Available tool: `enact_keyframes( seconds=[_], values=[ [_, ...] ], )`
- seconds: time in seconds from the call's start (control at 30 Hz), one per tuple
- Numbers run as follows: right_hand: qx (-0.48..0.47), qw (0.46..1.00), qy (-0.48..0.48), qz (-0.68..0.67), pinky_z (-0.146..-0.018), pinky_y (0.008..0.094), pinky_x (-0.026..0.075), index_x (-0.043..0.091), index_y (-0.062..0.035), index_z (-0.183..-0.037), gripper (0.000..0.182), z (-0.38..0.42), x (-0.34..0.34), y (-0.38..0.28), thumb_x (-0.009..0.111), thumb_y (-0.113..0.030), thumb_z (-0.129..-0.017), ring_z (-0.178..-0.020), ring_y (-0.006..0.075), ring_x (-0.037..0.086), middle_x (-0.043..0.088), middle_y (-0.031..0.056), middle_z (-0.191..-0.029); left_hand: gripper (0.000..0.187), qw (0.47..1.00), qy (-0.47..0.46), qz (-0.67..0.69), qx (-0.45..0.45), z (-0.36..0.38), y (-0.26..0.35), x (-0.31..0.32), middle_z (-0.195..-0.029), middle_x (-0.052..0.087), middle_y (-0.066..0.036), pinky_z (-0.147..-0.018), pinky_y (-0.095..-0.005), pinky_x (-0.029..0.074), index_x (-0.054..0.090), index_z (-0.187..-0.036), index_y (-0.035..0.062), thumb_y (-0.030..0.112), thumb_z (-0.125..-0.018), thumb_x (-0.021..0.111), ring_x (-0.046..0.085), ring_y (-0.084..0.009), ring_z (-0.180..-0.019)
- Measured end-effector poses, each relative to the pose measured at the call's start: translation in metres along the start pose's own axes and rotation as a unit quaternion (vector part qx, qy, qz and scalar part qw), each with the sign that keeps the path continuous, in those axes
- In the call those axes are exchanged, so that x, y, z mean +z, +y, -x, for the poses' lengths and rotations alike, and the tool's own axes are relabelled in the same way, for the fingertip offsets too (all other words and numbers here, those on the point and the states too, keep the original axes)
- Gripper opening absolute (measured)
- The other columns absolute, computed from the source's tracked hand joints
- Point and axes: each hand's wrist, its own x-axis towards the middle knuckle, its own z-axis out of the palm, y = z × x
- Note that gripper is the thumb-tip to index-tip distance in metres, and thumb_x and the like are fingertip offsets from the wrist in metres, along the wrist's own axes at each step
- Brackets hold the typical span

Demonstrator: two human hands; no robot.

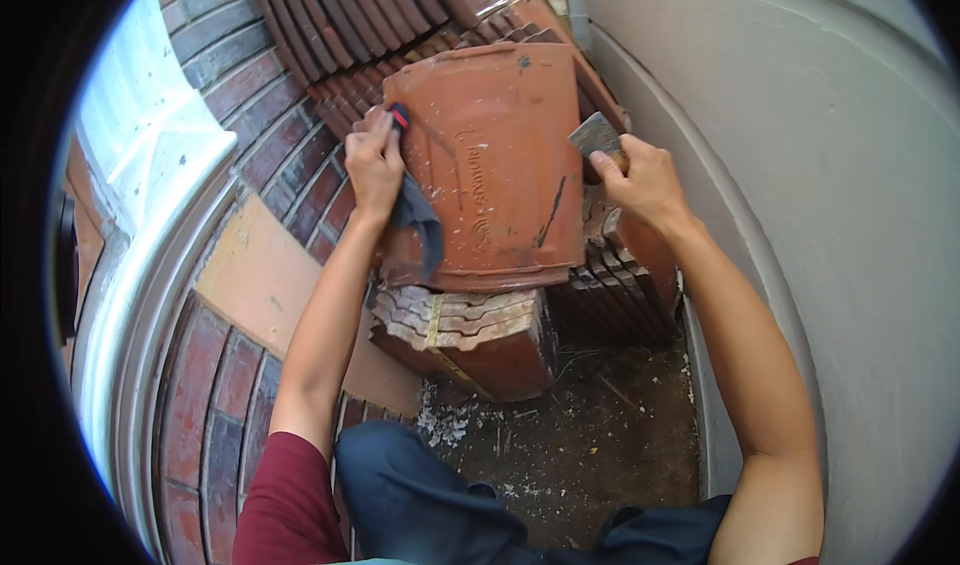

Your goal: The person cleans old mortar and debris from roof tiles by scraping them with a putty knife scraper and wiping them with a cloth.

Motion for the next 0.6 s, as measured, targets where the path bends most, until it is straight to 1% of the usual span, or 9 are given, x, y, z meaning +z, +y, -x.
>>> enact_keyframes(
  seconds=[0.07,0.1,0.17,0.2,0.3,0.37,0.5,0.57,0.6],
  values=[
    [-0.005,1.0,-0.002,-0.004,-0.065,0.0467,0.048,0.057,0.0037,-0.081,0.042,0.0,0.0,0.007,0.072,-0.034,-0.092,-0.065,0.04,0.059,0.062,0.0249,-0.072,0.023,0.991,0.13,0.004,-0.017,-0.04,0.002,0.032,-0.122,0.071,-0.02,-0.085,-0.0431,0.053,0.077,-0.108,0.0001,0.016,-0.093,0.069,0.066,-0.0366,-0.089],
    [0.0,1.0,-0.005,-0.008,-0.066,0.0474,0.048,0.056,0.0038,-0.081,0.042,0.0,-0.002,0.008,0.072,-0.034,-0.092,-0.066,0.0412,0.06,0.062,0.0256,-0.073,0.02,0.985,0.159,0.051,-0.038,-0.053,0.027,0.039,-0.113,0.071,-0.019,-0.083,-0.0409,0.053,0.077,-0.104,-0.0013,0.013,-0.092,0.072,0.066,-0.0349,-0.088],
    [0.023,1.0,0.002,-0.008,-0.067,0.0477,0.048,0.056,0.0038,-0.081,0.041,0.0,-0.007,0.007,0.071,-0.033,-0.092,-0.068,0.0418,0.061,0.063,0.0261,-0.074,0.016,0.985,0.129,0.111,-0.022,-0.052,0.085,0.045,-0.103,0.067,-0.016,-0.081,-0.0384,0.053,0.076,-0.101,-0.0024,0.008,-0.088,0.075,0.067,-0.0322,-0.087],
    [0.032,0.999,0.004,-0.012,-0.067,0.0478,0.048,0.056,0.0038,-0.081,0.041,-0.001,-0.008,0.007,0.071,-0.033,-0.092,-0.069,0.0421,0.061,0.063,0.0264,-0.075,0.015,0.986,0.084,0.139,0.037,-0.046,0.105,0.048,-0.097,0.064,-0.014,-0.077,-0.0359,0.053,0.074,-0.098,-0.0031,0.003,-0.085,0.076,0.066,-0.0294,-0.086],
    [0.056,0.998,0.002,-0.028,-0.068,0.048,0.048,0.057,0.0037,-0.081,0.043,-0.002,-0.005,0.014,0.071,-0.035,-0.092,-0.071,0.0433,0.063,0.063,0.0269,-0.075,0.012,0.955,-0.075,0.223,0.182,-0.033,0.135,0.056,-0.099,0.064,-0.014,-0.076,-0.0381,0.053,0.071,-0.096,-0.0034,0.001,-0.085,0.073,0.066,-0.0319,-0.086],
    [0.048,0.998,0.014,-0.034,-0.07,0.0491,0.049,0.057,0.0035,-0.082,0.044,-0.003,-0.001,0.018,0.071,-0.037,-0.091,-0.074,0.0449,0.063,0.063,0.0272,-0.076,0.011,0.959,-0.074,0.202,0.184,-0.05,0.131,0.046,-0.099,0.064,-0.014,-0.077,-0.0408,0.053,0.069,-0.096,-0.0025,0.0,-0.086,0.072,0.065,-0.0348,-0.087],
    [0.044,0.999,0.015,-0.025,-0.073,0.0516,0.049,0.058,0.0031,-0.083,0.044,-0.001,0.006,0.021,0.069,-0.038,-0.091,-0.079,0.0472,0.064,0.065,0.0283,-0.08,0.013,0.991,0.066,-0.049,0.101,-0.063,0.072,0.034,-0.104,0.067,-0.011,-0.084,-0.0418,0.044,0.069,-0.1,0.0055,0.017,-0.094,0.067,0.062,-0.0294,-0.102],
    [0.046,0.999,0.009,-0.019,-0.074,0.0522,0.05,0.059,0.0029,-0.083,0.044,-0.001,0.01,0.024,0.069,-0.039,-0.091,-0.081,0.0477,0.065,0.065,0.0288,-0.081,0.016,0.997,0.064,-0.012,-0.044,-0.046,0.024,0.034,-0.106,0.067,-0.011,-0.089,-0.0432,0.045,0.067,-0.103,0.0037,0.018,-0.098,0.063,0.061,-0.0339,-0.105],
    [0.06,0.998,-0.003,-0.017,-0.075,0.0532,0.05,0.059,0.0028,-0.085,0.044,-0.002,0.01,0.025,0.068,-0.04,-0.091,-0.082,0.048,0.065,0.066,0.0288,-0.082,0.017,0.997,0.058,-0.027,-0.035,-0.036,0.01,0.031,-0.104,0.066,-0.013,-0.089,-0.0433,0.045,0.065,-0.101,0.0016,0.018,-0.1,0.061,0.06,-0.0362,-0.102]
  ],
)
